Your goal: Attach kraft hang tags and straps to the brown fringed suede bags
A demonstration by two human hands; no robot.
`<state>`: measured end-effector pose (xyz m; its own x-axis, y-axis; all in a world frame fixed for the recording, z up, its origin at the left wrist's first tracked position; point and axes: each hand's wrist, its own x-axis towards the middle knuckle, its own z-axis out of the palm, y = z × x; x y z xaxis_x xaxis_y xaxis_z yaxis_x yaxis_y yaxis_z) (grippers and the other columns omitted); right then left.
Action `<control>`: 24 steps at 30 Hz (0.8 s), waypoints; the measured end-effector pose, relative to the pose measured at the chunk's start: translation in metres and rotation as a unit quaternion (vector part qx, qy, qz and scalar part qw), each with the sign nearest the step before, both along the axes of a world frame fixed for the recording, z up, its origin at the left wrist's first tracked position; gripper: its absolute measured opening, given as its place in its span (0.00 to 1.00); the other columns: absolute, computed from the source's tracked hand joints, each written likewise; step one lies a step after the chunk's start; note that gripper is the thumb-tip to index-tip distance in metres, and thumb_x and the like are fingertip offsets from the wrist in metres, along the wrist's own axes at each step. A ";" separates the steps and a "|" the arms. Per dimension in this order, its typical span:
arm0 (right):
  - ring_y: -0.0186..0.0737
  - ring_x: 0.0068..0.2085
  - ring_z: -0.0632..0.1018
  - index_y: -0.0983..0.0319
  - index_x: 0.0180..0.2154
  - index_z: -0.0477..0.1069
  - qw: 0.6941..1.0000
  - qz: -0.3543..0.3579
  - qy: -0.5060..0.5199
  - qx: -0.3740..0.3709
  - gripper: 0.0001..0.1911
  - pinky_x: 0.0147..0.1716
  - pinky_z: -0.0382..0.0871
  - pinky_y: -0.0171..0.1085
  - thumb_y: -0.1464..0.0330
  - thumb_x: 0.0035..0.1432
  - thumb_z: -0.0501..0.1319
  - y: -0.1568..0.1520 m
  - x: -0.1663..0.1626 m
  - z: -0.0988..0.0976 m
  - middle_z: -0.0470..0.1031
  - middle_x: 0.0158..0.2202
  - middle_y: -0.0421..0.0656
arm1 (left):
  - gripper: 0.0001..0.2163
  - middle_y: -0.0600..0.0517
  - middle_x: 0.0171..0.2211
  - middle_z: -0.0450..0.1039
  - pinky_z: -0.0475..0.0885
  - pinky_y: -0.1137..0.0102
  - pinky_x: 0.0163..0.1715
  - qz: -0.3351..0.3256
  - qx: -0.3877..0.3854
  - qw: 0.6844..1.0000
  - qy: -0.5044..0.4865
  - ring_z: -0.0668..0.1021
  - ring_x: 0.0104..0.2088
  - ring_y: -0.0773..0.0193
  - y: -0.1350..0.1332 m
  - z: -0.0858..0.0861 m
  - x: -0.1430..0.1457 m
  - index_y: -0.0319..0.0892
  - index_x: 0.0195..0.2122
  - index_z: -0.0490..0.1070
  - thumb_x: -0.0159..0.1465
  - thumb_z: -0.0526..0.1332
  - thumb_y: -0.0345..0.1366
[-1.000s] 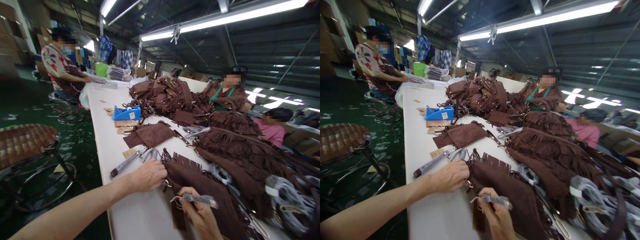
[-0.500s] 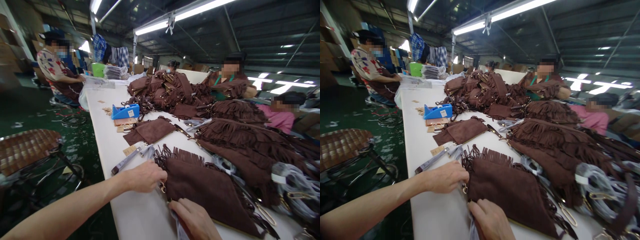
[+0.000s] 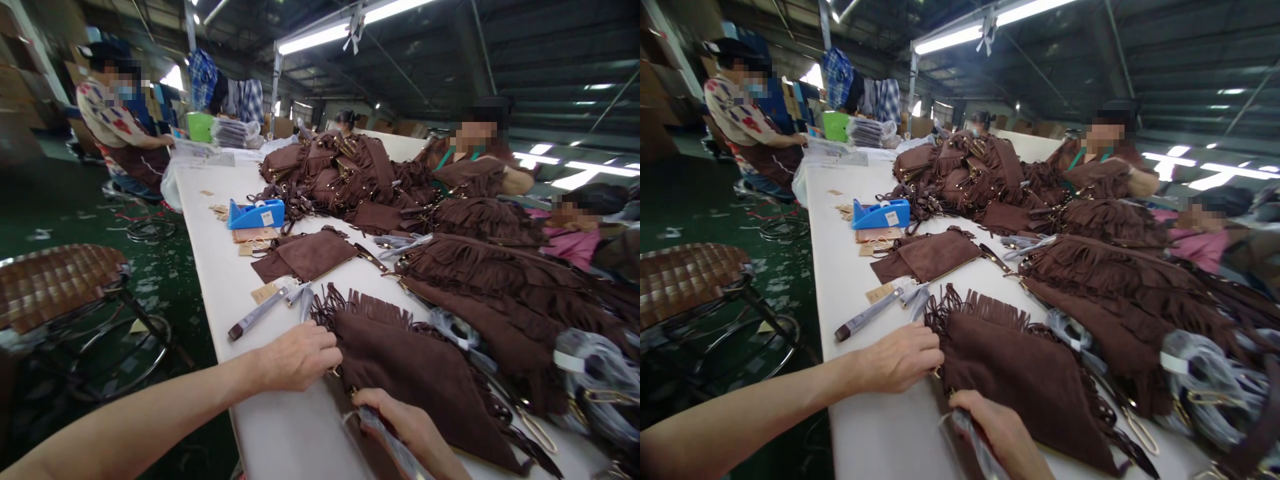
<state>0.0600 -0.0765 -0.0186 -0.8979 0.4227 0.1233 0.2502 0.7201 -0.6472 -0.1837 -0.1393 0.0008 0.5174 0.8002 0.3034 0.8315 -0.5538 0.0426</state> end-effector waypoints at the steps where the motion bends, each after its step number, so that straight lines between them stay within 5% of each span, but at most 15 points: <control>1: 0.33 0.28 0.77 0.55 0.43 0.70 1.000 -0.005 -0.026 -0.012 0.09 0.30 0.68 0.27 0.67 0.63 0.54 0.004 0.002 0.007 0.77 0.29 0.36 | 0.07 0.50 0.33 0.70 0.62 0.66 0.35 -0.001 0.004 1.000 -0.007 0.70 0.34 0.62 0.000 -0.002 -0.002 0.42 0.33 0.66 0.68 0.53 0.33; 8: 0.33 0.22 0.72 0.57 0.31 0.72 0.997 -0.042 -0.011 0.060 0.11 0.24 0.65 0.29 0.65 0.64 0.54 0.019 -0.014 0.057 0.71 0.21 0.36 | 0.04 0.50 0.37 0.72 0.61 0.64 0.44 0.017 -0.012 0.996 -0.088 0.70 0.40 0.61 -0.005 -0.013 -0.010 0.43 0.37 0.69 0.67 0.56 0.34; 15: 0.34 0.27 0.72 0.59 0.30 0.67 0.992 -0.033 0.023 0.116 0.10 0.28 0.63 0.32 0.71 0.64 0.52 0.009 -0.052 0.041 0.70 0.27 0.38 | 0.07 0.50 0.37 0.70 0.62 0.66 0.36 0.123 0.040 0.986 -0.105 0.68 0.36 0.61 -0.007 -0.020 -0.010 0.44 0.36 0.72 0.67 0.54 0.31; 24: 0.35 0.27 0.72 0.60 0.28 0.67 0.991 -0.031 -0.005 0.130 0.09 0.28 0.62 0.33 0.74 0.60 0.54 0.020 -0.067 0.037 0.72 0.26 0.38 | 0.10 0.54 0.26 0.64 0.61 0.71 0.26 0.155 0.071 0.982 -0.082 0.67 0.28 0.65 -0.010 -0.027 -0.004 0.45 0.35 0.72 0.69 0.51 0.32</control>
<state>-0.0067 -0.0564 0.0186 -0.8726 0.4333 0.2255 0.3059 0.8446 -0.4393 -0.1881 -0.1491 -0.0266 0.1902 0.8553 0.4819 0.9493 -0.2854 0.1318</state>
